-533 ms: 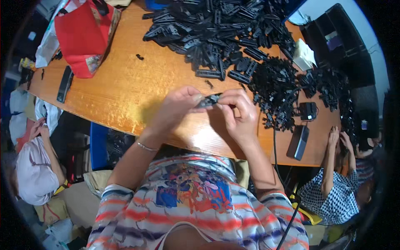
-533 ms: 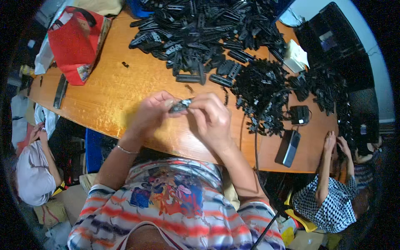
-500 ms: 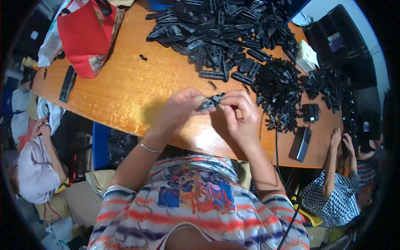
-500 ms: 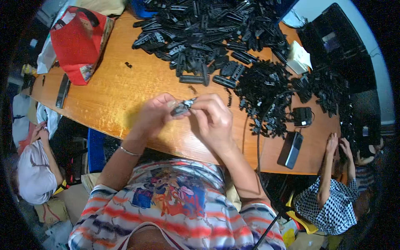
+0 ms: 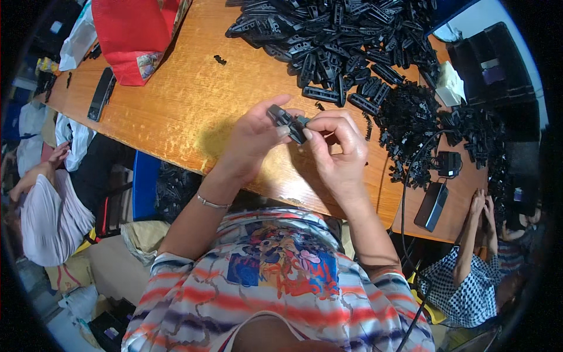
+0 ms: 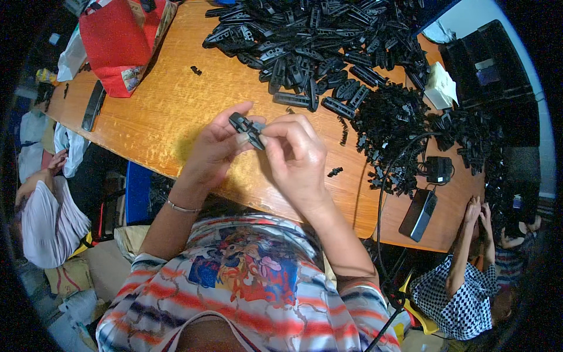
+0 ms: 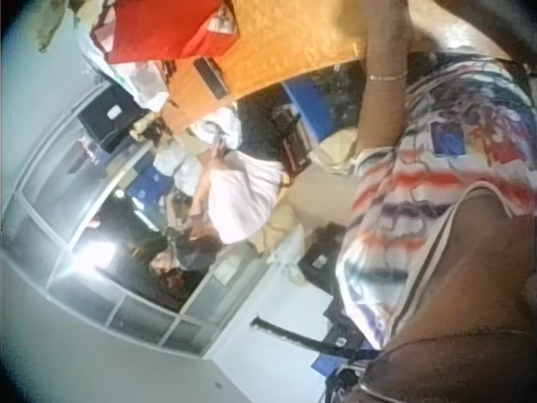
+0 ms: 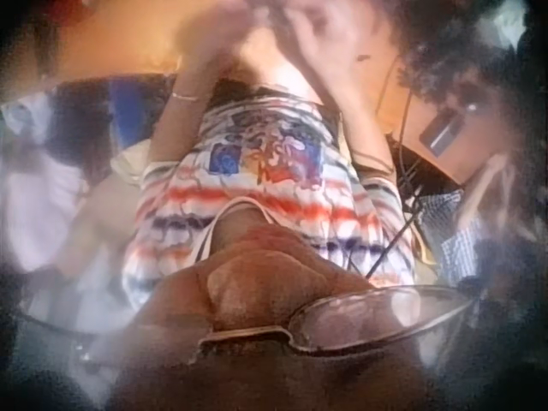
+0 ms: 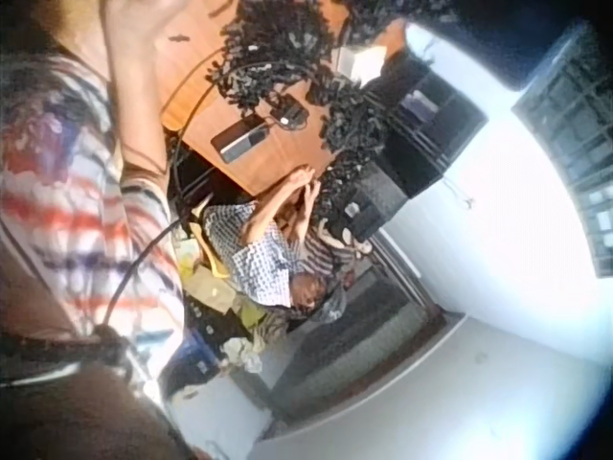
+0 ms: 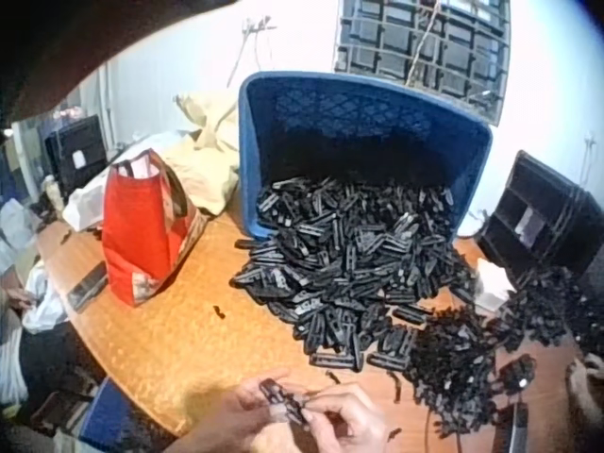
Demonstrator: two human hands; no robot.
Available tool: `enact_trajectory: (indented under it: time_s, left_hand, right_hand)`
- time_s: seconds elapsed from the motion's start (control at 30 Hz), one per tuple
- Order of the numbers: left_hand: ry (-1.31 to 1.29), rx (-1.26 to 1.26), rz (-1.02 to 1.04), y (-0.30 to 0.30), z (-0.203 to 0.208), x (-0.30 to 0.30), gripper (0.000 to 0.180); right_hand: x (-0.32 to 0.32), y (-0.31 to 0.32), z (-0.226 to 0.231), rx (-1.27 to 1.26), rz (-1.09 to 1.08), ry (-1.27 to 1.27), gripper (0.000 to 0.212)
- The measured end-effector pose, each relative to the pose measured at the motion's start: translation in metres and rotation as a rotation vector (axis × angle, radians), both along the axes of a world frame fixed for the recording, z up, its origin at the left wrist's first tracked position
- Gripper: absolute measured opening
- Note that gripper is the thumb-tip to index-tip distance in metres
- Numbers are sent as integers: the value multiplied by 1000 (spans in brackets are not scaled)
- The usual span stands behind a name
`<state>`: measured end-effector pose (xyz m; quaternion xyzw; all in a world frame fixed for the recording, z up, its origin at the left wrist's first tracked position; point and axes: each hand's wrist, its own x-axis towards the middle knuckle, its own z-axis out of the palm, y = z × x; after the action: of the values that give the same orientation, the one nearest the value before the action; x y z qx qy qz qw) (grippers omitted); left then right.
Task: The person repeatedly picks up plastic parts from piles on a table, inserts small components into plastic bases by hand, and places the assembled pieces on the table.
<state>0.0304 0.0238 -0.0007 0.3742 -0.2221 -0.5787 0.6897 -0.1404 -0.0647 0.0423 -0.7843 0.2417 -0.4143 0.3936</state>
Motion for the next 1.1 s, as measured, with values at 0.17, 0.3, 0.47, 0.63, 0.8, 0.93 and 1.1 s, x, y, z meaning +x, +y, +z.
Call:
enact_trajectory:
  time_s: [0.17,0.3,0.47,0.63,0.8,0.93,1.1]
  left_hand:
    - [-46,-34,13,3,-2,-1,62]
    - [-138,-78,63,6,1,-4,58]
    - [-160,-93,67,12,1,-10,54]
    - [-405,-126,64,20,10,-23,50]
    - [-474,-24,120,26,5,-24,44]
    - [-502,48,28,36,0,-9,41]
    - [-668,247,-137,112,13,68,39]
  right_hand:
    - [11,10,-1,38,1,-42,13]
    - [11,12,-5,36,4,-9,14]
    - [3,15,-12,-39,7,38,15]
    - [2,21,-32,217,-50,142,23]
    - [6,27,-67,302,-30,61,30]
    - [-5,26,-49,477,96,245,26]
    - [-61,13,-27,-35,88,400,13]
